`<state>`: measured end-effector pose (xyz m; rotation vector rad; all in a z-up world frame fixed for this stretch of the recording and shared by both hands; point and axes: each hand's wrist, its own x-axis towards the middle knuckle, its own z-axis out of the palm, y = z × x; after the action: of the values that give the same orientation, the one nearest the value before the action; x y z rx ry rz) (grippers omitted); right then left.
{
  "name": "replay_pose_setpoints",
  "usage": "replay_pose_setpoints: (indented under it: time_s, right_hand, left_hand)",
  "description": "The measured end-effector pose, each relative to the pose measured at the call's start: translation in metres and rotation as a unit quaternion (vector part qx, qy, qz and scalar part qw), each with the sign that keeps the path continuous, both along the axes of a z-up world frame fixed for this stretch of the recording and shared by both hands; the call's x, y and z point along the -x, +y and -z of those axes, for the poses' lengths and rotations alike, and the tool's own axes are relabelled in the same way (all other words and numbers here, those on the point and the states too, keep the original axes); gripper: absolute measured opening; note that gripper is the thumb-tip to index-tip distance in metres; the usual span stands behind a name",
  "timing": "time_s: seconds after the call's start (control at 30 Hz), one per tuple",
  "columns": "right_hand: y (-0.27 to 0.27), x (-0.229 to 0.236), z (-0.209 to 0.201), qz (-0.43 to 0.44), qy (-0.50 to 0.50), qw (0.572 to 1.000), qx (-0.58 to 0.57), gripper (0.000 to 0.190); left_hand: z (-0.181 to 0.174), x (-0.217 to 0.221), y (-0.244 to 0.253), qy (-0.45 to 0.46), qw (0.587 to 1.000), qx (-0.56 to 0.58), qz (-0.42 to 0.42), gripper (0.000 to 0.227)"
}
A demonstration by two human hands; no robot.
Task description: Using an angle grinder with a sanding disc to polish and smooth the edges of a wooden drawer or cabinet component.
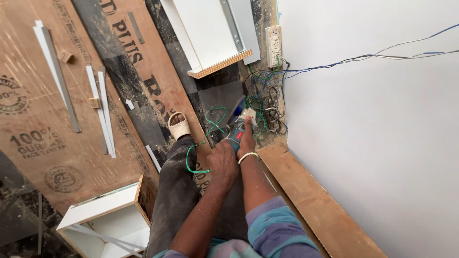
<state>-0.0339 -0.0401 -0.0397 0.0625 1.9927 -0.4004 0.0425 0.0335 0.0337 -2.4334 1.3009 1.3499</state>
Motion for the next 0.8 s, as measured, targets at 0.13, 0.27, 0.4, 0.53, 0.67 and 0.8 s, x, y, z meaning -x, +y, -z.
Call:
replay_pose_setpoints:
  time_s: [0.13, 0.27, 0.4, 0.53, 0.67, 0.8]
  right_hand:
    - [0.006, 0.028, 0.014, 0.015, -0.065, 0.998, 0.008, 0.085]
    - [-0.001, 0.029, -0.004, 0.021, -0.168, 0.984, 0.059, 0.079]
    - [-0.023, 0.010, -0.044, 0.002, -0.255, 0.960, 0.113, 0.076]
    - [-0.032, 0.024, -0.026, -0.003, -0.254, 0.963, 0.094, 0.067]
    - [-0.035, 0.038, -0.012, 0.010, -0.228, 0.969, 0.098, 0.061]
    - [-0.067, 0.051, -0.025, -0.127, -0.152, 0.971, 0.134, 0.056]
  left_hand:
    - [-0.005, 0.007, -0.002, 0.002, 1.000, 0.001, 0.021, 0.042]
    - [-0.030, -0.015, -0.030, 0.052, 0.996, -0.044, 0.054, 0.062]
    - [-0.028, -0.017, -0.033, 0.101, 0.992, -0.072, 0.022, 0.063]
    - [-0.023, -0.001, -0.036, 0.019, 0.998, 0.039, 0.043, 0.072]
    - [-0.010, 0.016, -0.030, -0.014, 0.998, 0.033, 0.047, 0.062]
    - [0.014, 0.004, 0.000, 0.137, 0.986, 0.048, -0.082, 0.102]
